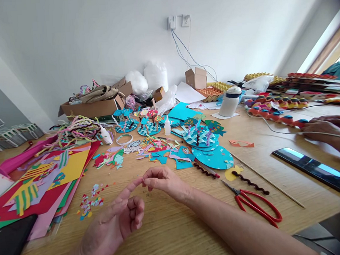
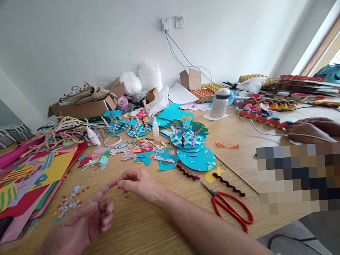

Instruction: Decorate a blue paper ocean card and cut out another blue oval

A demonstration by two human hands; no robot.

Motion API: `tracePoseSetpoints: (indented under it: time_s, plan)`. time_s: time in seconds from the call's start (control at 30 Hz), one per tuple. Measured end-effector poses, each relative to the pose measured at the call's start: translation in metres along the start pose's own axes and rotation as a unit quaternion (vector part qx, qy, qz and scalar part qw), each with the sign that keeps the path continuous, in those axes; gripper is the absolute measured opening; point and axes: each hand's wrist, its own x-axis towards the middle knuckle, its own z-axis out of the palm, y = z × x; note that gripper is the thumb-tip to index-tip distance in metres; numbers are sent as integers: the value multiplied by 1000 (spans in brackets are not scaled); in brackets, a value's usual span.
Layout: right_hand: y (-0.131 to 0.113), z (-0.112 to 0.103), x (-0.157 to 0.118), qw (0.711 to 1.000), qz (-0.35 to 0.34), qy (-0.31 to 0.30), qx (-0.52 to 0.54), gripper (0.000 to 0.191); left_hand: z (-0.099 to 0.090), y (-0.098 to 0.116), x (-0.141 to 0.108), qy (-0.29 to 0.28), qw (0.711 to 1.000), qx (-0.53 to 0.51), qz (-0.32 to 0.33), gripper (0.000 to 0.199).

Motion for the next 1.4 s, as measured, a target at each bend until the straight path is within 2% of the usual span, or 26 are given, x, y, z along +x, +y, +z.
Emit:
tracePoseSetpoints:
  time_s: [0.23,0.4,0.53,0.6,0.8,1.03,1.2,1.4]
  plan:
    - [6,0,3,997,3,32,-65,15,7,-5,-2,17,994,111,4,73]
    - [9,0,4,993,-3,32,-111,16,5,-7,-3,11,991,134,6,72]
    - [11,1,4,984,-13,54,-170,14,4,-8,-3,10,992,126,4,74]
    - [10,2,3,987,-7,59,-150,12,3,-8,-3,6,995,96,-2,74]
    - [4,1,2,998,13,56,7,11,1,-6,-1,5,1000,-30,0,68]
    - [3,1,1,996,9,36,86,14,2,4,1,10,998,-56,20,64]
    - [3,0,1,993,-8,63,104,11,2,7,2,26,997,-43,55,58]
    - [5,2,2,998,-2,62,24,14,8,7,1,60,995,-15,83,56]
